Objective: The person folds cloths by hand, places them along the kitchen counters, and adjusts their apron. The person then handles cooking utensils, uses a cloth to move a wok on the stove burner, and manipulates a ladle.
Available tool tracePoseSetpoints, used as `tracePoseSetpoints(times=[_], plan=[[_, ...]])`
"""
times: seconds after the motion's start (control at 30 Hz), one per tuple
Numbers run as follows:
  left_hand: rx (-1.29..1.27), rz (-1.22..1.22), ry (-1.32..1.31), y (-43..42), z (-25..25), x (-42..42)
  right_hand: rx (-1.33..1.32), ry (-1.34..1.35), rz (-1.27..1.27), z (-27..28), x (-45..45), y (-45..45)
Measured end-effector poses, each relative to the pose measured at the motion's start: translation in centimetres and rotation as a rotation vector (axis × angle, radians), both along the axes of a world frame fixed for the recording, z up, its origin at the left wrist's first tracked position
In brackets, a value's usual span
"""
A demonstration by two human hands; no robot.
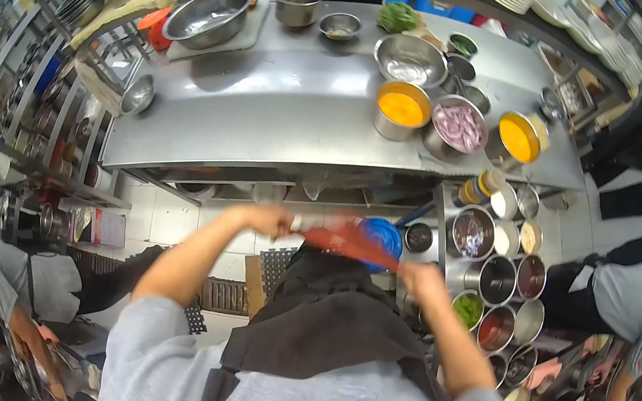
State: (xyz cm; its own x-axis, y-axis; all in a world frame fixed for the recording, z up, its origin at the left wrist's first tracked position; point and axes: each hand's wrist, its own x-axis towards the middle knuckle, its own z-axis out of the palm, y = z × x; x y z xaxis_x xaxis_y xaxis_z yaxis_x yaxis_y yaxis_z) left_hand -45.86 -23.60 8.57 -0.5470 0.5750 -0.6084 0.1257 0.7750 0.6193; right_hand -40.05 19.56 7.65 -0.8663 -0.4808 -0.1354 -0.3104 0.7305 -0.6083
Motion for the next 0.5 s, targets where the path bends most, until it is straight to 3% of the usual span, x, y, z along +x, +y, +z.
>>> tracePoseSetpoints(times=[0.07, 0.1, 0.17, 0.2, 0.23, 0.3, 0.33, 0.37, 0.43, 0.47, 0.5], plan=[[0.004, 0.115, 0.080, -0.6, -3.1, 5.1, -0.041, 0.073, 0.020, -0.9, 2.8, -0.9], [0.003, 0.132, 0.065, -0.7, -4.2, 6.6, -0.049, -0.077, -0.074, -0.2, 3.3, -1.5], [0.250, 0.657, -0.146, -0.7, -5.9, 8.0, -0.054, -0.226, -0.163, 0.1, 2.9, -2.5], [0.078, 0.659, -0.023, 0.5, -3.0, 7.3, -0.039, -0.206, -0.184, 0.1, 2.0, -2.8], [0.083, 0.666, -0.026, 0.8, -3.6, 6.8, -0.024, -0.185, -0.208, 0.0, 0.9, -3.0], [0.060, 0.913, 0.435, 1.8, -6.9, 5.5, -0.073, -0.022, -0.159, -1.5, -0.9, -4.1], [0.245, 1.167, 0.308, 1.7, -10.9, 4.2, -0.072, -0.004, -0.166, -1.1, -2.1, -5.6], [0.251, 1.147, 0.286, 2.2, -14.0, 2.4, -0.002, -0.036, -0.146, 0.2, -3.0, -7.1], [0.986, 1.772, 0.197, 3.6, -18.2, -1.4, -0.002, -0.016, -0.113, 1.0, -3.9, -10.0], [0.984, 1.755, 0.170, 4.4, -18.3, -3.5, -0.033, -0.016, -0.070, 0.8, -4.2, -11.2], [1.142, 1.880, 0.014, 5.6, -18.1, -5.6, -0.079, 0.052, -0.019, 0.6, -4.6, -12.0]])
